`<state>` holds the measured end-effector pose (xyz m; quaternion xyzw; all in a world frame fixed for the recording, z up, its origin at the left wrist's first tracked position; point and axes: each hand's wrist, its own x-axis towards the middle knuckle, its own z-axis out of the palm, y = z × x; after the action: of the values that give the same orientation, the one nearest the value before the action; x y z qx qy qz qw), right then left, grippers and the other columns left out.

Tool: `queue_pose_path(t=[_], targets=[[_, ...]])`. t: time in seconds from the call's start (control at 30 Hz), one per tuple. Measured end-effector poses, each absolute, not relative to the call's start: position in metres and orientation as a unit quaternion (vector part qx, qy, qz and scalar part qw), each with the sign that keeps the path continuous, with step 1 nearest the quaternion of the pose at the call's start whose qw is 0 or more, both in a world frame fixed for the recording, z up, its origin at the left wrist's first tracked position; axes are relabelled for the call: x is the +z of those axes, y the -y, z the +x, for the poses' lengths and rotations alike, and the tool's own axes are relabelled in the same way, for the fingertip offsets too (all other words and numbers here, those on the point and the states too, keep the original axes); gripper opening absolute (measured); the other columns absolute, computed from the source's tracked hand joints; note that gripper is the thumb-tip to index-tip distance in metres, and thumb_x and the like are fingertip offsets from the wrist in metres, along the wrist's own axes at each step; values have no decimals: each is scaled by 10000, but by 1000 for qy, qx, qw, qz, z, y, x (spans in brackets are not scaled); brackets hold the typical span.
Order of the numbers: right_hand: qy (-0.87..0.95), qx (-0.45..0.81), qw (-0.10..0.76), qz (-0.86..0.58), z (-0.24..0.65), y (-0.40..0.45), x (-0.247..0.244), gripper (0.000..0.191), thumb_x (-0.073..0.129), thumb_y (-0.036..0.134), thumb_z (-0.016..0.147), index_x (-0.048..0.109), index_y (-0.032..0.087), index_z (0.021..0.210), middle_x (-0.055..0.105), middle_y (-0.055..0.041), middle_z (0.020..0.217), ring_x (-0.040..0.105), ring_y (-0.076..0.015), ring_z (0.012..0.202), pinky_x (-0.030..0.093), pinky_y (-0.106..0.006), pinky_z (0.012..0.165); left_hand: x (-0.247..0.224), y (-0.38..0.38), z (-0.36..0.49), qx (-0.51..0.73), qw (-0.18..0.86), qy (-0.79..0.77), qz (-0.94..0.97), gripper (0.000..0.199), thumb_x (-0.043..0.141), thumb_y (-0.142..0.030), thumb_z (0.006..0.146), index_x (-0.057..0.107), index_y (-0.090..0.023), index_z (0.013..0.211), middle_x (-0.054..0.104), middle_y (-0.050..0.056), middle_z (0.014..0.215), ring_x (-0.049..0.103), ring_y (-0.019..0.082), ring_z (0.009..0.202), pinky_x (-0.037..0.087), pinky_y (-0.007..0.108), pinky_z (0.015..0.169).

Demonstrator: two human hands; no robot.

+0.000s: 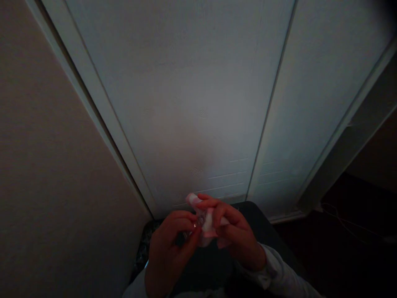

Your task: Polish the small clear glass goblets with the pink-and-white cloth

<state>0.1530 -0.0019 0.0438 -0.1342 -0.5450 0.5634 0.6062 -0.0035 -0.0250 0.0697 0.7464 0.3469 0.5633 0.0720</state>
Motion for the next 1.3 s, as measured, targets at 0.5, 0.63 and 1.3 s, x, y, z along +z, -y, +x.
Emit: queue_pose_path(t=[0.5, 0.63, 1.3], targets=[[492, 586, 604, -224, 136, -21, 13, 235, 657, 168, 754, 697, 296, 947, 597, -11, 1270, 569, -215, 1125, 440, -370, 955, 60, 16, -11, 538, -5, -380, 752, 173, 597, -56, 759, 625, -226, 776, 720, 13, 820, 700, 138, 715, 567, 204, 665], [465, 589, 609, -257, 138, -18, 6, 226, 716, 165, 692, 713, 288, 882, 691, 2, 1036, 612, -202, 993, 469, -344, 888, 55, 17, -12, 546, 18, -366, 754, 181, 609, -40, 736, 618, -218, 771, 710, 14, 831, 695, 132, 717, 560, 178, 633], [468, 551, 664, -191, 137, -1, 21, 162, 625, 97, 723, 662, 251, 688, 633, 2, 991, 596, -184, 882, 451, -290, 726, 32, 31, -12, 634, 280, -329, 641, 354, 720, -113, 720, 642, -276, 1024, 666, 26, 979, 688, 178, 884, 592, 234, 698]])
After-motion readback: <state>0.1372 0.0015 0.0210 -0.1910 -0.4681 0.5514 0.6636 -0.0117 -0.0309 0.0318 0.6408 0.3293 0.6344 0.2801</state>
